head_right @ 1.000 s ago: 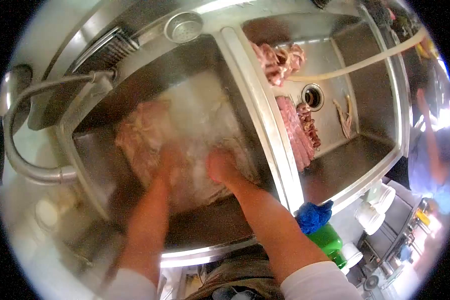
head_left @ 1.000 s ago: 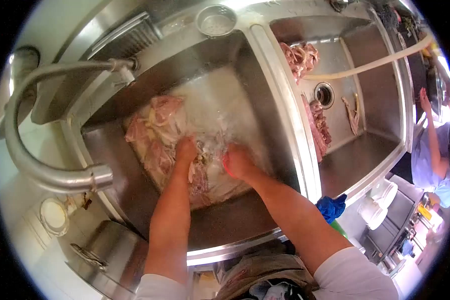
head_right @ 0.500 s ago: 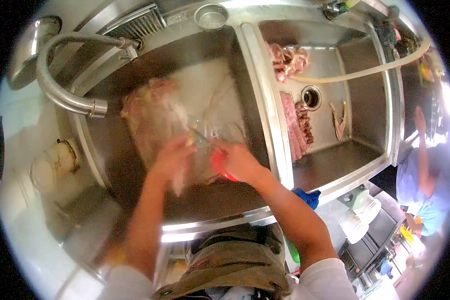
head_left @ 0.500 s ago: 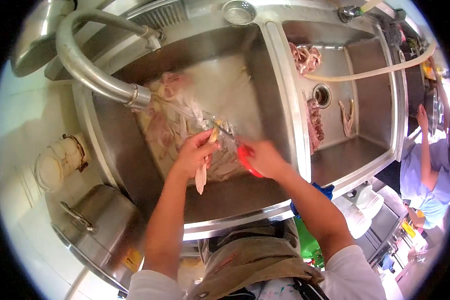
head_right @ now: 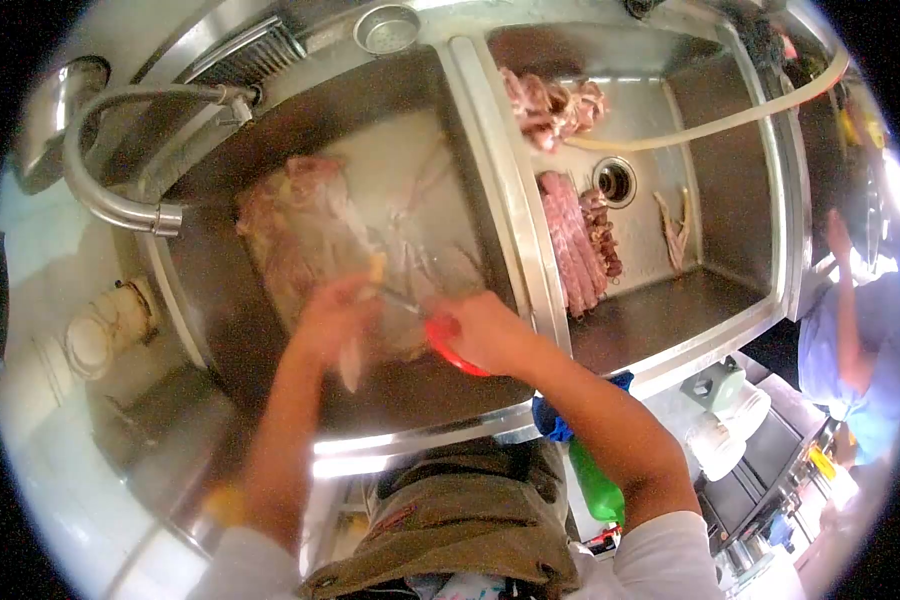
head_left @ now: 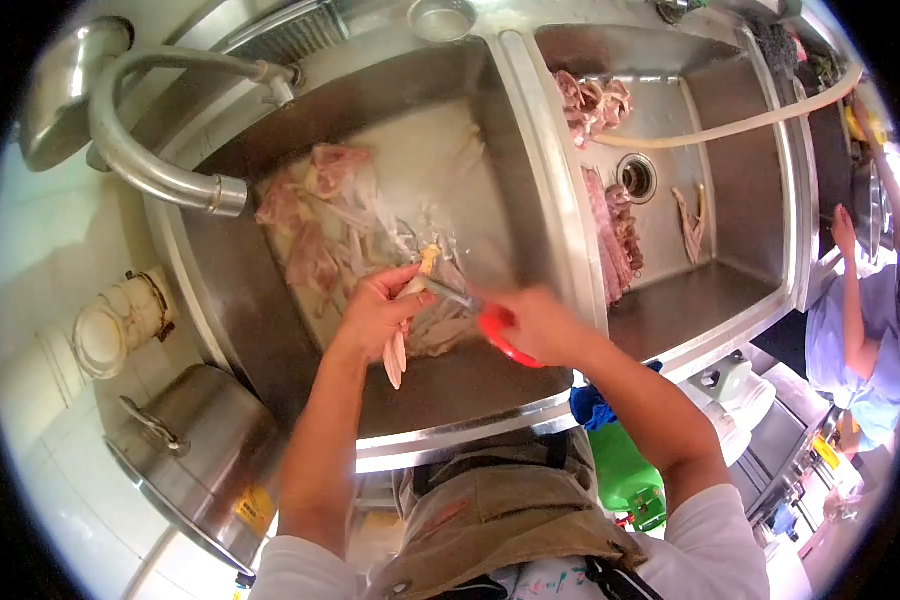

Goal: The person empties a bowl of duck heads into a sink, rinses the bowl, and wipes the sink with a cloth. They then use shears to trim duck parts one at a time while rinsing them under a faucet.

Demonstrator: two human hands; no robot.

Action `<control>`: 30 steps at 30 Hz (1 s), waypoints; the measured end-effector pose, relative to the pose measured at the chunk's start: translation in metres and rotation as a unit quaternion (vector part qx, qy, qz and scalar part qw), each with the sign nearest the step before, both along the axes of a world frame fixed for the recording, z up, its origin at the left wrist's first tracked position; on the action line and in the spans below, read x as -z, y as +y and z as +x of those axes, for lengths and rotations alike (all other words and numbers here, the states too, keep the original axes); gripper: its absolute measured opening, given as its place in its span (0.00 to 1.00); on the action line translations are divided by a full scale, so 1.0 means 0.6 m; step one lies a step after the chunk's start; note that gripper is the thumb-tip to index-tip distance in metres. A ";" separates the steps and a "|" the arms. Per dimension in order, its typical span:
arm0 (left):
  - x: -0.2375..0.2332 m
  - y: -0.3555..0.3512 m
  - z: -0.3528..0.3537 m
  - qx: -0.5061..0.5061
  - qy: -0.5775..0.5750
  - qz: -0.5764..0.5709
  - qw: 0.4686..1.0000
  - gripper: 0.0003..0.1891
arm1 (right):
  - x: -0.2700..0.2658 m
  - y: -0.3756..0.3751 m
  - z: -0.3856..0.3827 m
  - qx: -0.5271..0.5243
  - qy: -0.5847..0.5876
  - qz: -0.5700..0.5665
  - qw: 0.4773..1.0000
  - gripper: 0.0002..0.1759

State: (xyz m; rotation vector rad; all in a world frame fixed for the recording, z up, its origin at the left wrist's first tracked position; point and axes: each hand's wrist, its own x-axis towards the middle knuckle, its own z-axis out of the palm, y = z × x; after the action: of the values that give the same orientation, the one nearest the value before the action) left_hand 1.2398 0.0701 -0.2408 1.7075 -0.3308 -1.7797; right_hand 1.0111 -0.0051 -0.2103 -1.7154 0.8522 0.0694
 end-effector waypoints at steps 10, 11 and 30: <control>-0.002 0.012 -0.006 0.010 0.009 0.007 1.000 0.23 | -0.006 0.007 -0.002 -0.078 -0.002 -0.023 0.997 0.26; -0.004 0.011 -0.008 -0.007 0.021 0.024 0.999 0.24 | -0.006 0.007 -0.003 -0.058 0.010 -0.013 0.998 0.26; -0.015 0.026 -0.003 -0.127 0.264 0.040 0.955 0.24 | 0.003 -0.011 0.005 -0.047 0.029 0.006 0.998 0.26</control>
State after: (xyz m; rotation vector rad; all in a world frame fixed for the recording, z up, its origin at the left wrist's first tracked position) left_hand 1.2378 0.0854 -0.2317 1.1909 0.1869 -1.9806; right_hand 1.0139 -0.0117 -0.2122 -1.7482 0.8121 0.1885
